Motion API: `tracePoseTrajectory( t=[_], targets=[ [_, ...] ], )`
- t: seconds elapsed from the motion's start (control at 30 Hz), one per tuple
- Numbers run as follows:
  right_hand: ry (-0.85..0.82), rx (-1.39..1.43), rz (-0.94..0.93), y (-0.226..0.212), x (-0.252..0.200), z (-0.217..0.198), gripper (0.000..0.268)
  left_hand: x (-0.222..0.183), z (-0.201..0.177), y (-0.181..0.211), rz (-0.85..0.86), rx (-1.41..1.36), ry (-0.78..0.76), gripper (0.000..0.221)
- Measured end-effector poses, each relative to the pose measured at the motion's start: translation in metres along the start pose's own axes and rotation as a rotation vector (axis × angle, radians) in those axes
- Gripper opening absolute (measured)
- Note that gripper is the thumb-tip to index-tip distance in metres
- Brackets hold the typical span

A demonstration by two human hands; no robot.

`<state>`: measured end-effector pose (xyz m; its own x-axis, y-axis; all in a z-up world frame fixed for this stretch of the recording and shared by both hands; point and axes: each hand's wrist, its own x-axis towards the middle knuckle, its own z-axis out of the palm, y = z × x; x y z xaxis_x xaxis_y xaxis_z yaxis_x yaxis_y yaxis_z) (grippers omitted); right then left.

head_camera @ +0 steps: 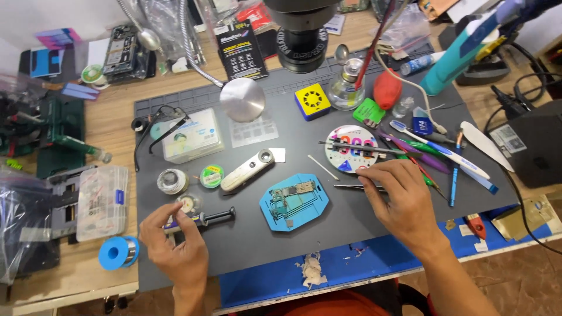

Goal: Desoldering and manipulating small electronic components on a circuit board using tweezers, a probe, and a hot air tool.

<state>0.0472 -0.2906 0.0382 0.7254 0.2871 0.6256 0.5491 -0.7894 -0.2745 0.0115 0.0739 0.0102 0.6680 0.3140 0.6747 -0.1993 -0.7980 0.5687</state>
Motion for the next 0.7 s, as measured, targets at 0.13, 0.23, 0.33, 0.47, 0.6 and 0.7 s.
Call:
tracePoseTrajectory(
  t=[0.13, 0.23, 0.33, 0.47, 0.6, 0.7],
  targets=[
    [-0.055, 0.095, -0.071, -0.025, 0.017, 0.015, 0.018, 0.01, -0.021, -0.02, -0.038, -0.023, -0.004, 0.011],
    [-0.075, 0.191, -0.2, -0.054, 0.042, 0.026, 0.017, 0.024, -0.041, -0.02, -0.07, 0.008, 0.01, 0.011],
    [-0.203, 0.289, -0.278, -0.087, 0.052, 0.05, 0.022, 0.031, -0.056, -0.022, -0.144, -0.049, -0.055, 0.011],
    [-0.228, 0.294, -0.407, -0.145, 0.062, 0.102, 0.021, 0.034, -0.069, -0.011, -0.138, -0.044, -0.025, 0.01],
    [-0.224, 0.037, -0.457, -0.184, 0.06, 0.147, 0.024, 0.034, -0.077, 0.001, -0.123, -0.075, 0.051, 0.01],
    [-0.2, -0.023, -0.451, -0.192, 0.058, 0.162, 0.016, 0.031, -0.082, 0.002, -0.068, -0.09, 0.093, 0.008]
  ],
)
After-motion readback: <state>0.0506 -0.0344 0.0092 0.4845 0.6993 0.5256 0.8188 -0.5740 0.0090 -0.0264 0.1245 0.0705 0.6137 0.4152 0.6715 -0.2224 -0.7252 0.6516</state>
